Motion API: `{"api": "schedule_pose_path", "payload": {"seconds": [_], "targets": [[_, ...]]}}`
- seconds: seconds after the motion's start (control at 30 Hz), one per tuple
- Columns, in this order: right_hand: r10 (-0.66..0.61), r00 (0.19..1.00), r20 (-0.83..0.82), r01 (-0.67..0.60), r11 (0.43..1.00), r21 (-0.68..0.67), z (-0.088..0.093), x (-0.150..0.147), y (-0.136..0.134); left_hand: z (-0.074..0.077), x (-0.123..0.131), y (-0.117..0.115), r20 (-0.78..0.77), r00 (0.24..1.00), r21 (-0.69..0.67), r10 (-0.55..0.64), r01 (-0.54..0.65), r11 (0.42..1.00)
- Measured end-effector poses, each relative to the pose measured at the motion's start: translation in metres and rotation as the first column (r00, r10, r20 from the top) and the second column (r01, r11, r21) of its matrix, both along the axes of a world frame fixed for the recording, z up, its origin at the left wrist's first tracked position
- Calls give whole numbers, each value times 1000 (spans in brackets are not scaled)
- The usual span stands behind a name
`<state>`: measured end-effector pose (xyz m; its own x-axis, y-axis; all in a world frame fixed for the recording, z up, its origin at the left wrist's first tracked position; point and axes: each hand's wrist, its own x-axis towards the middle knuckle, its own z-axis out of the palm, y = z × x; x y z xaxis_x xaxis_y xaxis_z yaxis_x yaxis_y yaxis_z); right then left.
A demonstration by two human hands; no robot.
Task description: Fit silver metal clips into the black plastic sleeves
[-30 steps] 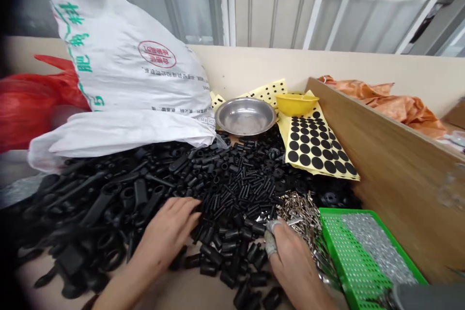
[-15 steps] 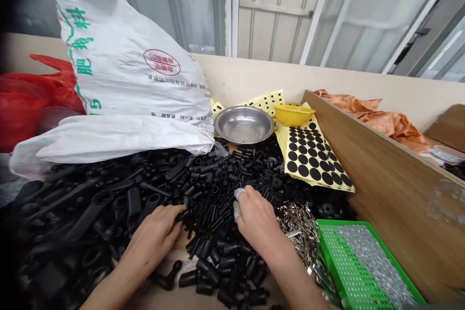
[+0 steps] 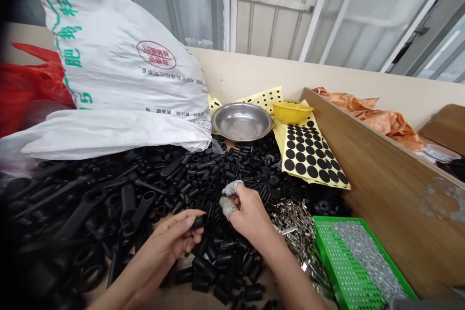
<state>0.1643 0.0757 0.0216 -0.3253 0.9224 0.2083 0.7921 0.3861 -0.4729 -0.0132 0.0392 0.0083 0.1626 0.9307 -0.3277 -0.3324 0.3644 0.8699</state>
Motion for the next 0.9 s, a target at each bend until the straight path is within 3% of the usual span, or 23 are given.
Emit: {"api": "schedule_pose_path", "payload": {"seconds": [0.07, 0.13, 0.2, 0.27, 0.37, 0.43, 0.6, 0.73, 0.9], "targets": [[7, 958, -287, -28, 997, -69, 1, -1, -13, 3, 9, -3, 105, 994, -35, -16, 20, 999], [-14, 808, -590, -89, 985, -146, 2, -3, -25, 5, 16, -5, 169, 985, -51, -31, 40, 998], [-33, 701, -713, -117, 980, -161, 1, -2, -33, 6, 22, -8, 198, 979, -63, -48, 62, 996], [-14, 748, -663, -84, 990, -116, 1, 4, -38, 7, 26, -10, 190, 979, -60, -68, 81, 995], [11, 891, -454, -27, 999, -31, 3, 17, -47, 8, 29, -15, 148, 987, -46, -68, 76, 996], [18, 939, -344, -27, 999, -21, 5, 25, -54, 9, 30, -19, 125, 990, -47, -59, 65, 997], [75, 975, -207, -97, 990, -99, 5, 29, -71, 6, 32, -24, 8, 998, 19, -58, 57, 998], [70, 981, -180, -97, 985, -140, 2, 29, -77, -2, 35, -25, -170, 978, 99, -119, 137, 986], [75, 991, -111, -88, 990, -114, -2, 34, -82, -3, 41, -28, -141, 977, 52, -160, 168, 984]]}}
